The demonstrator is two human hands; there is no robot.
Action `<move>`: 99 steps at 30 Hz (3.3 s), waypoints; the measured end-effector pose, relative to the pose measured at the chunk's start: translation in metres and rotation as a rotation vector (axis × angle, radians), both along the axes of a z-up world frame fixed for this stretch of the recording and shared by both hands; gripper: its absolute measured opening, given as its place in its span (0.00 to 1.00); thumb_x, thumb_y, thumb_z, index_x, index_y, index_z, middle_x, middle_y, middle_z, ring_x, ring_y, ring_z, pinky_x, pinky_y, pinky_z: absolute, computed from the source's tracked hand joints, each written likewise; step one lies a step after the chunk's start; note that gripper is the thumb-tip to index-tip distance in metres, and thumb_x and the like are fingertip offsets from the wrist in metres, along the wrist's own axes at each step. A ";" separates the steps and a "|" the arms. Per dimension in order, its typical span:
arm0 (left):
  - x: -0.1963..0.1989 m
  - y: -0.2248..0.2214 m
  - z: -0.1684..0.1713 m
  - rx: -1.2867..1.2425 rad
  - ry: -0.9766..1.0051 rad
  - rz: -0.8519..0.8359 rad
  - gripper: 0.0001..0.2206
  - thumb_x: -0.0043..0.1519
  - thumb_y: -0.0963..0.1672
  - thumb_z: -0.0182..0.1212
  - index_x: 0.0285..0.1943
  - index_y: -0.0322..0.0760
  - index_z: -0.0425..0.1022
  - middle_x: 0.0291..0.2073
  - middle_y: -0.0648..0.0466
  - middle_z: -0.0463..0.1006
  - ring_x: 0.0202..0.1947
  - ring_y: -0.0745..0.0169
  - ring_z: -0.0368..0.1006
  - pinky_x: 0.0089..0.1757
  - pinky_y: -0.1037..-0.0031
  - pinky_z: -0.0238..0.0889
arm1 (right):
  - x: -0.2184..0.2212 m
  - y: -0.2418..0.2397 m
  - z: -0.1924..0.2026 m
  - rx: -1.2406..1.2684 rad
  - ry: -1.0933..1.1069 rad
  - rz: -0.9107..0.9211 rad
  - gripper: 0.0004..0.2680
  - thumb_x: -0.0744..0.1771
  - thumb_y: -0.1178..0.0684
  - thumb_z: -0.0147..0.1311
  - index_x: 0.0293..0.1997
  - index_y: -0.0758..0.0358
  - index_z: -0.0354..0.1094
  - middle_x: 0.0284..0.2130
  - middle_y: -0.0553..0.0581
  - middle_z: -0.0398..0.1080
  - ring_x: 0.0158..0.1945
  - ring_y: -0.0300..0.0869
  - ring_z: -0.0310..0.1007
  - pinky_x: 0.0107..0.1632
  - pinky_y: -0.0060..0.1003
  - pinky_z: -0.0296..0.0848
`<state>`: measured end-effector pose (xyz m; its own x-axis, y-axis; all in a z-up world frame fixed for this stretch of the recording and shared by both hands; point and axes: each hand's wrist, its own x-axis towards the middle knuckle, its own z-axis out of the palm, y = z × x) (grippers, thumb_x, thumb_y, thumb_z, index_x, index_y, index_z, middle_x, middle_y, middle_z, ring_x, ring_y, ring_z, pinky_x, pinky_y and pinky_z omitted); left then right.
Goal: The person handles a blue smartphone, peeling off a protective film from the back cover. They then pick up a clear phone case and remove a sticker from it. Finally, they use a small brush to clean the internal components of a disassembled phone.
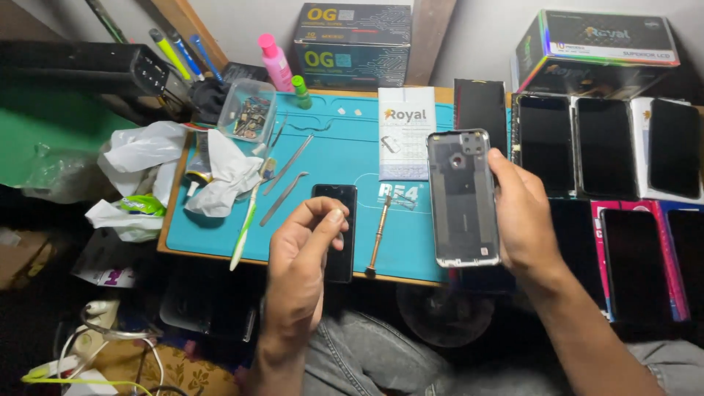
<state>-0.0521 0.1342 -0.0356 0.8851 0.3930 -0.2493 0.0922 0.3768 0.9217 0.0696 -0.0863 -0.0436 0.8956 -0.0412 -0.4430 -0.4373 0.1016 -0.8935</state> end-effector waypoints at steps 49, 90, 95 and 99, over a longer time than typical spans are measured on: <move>0.059 -0.114 -0.019 0.642 -0.161 -0.342 0.01 0.65 0.40 0.66 0.40 0.38 0.80 0.43 0.49 0.80 0.48 0.49 0.75 0.47 0.65 0.66 | -0.033 -0.095 -0.001 -0.625 -0.166 0.254 0.12 0.66 0.59 0.62 0.56 0.60 0.82 0.33 0.59 0.84 0.29 0.45 0.84 0.36 0.38 0.81; 0.096 -0.160 -0.023 0.942 -0.137 -0.370 0.01 0.63 0.39 0.65 0.39 0.34 0.78 0.55 0.40 0.67 0.64 0.29 0.60 0.56 0.48 0.51 | -0.032 -0.095 -0.009 -0.452 -0.529 0.170 0.09 0.64 0.65 0.65 0.47 0.65 0.84 0.25 0.61 0.75 0.23 0.38 0.77 0.25 0.29 0.80; 0.096 -0.161 -0.023 0.944 -0.139 -0.355 0.01 0.63 0.39 0.66 0.39 0.34 0.79 0.54 0.40 0.68 0.63 0.31 0.62 0.56 0.49 0.52 | -0.032 -0.096 -0.010 -0.453 -0.533 0.174 0.09 0.64 0.65 0.65 0.48 0.65 0.84 0.25 0.61 0.75 0.23 0.37 0.76 0.25 0.29 0.79; 0.095 -0.160 -0.021 0.929 -0.162 -0.302 0.03 0.60 0.38 0.69 0.38 0.36 0.80 0.51 0.43 0.70 0.58 0.35 0.67 0.53 0.52 0.57 | -0.033 -0.096 -0.009 -0.437 -0.530 0.175 0.10 0.64 0.65 0.65 0.48 0.65 0.84 0.25 0.61 0.76 0.23 0.36 0.75 0.25 0.28 0.79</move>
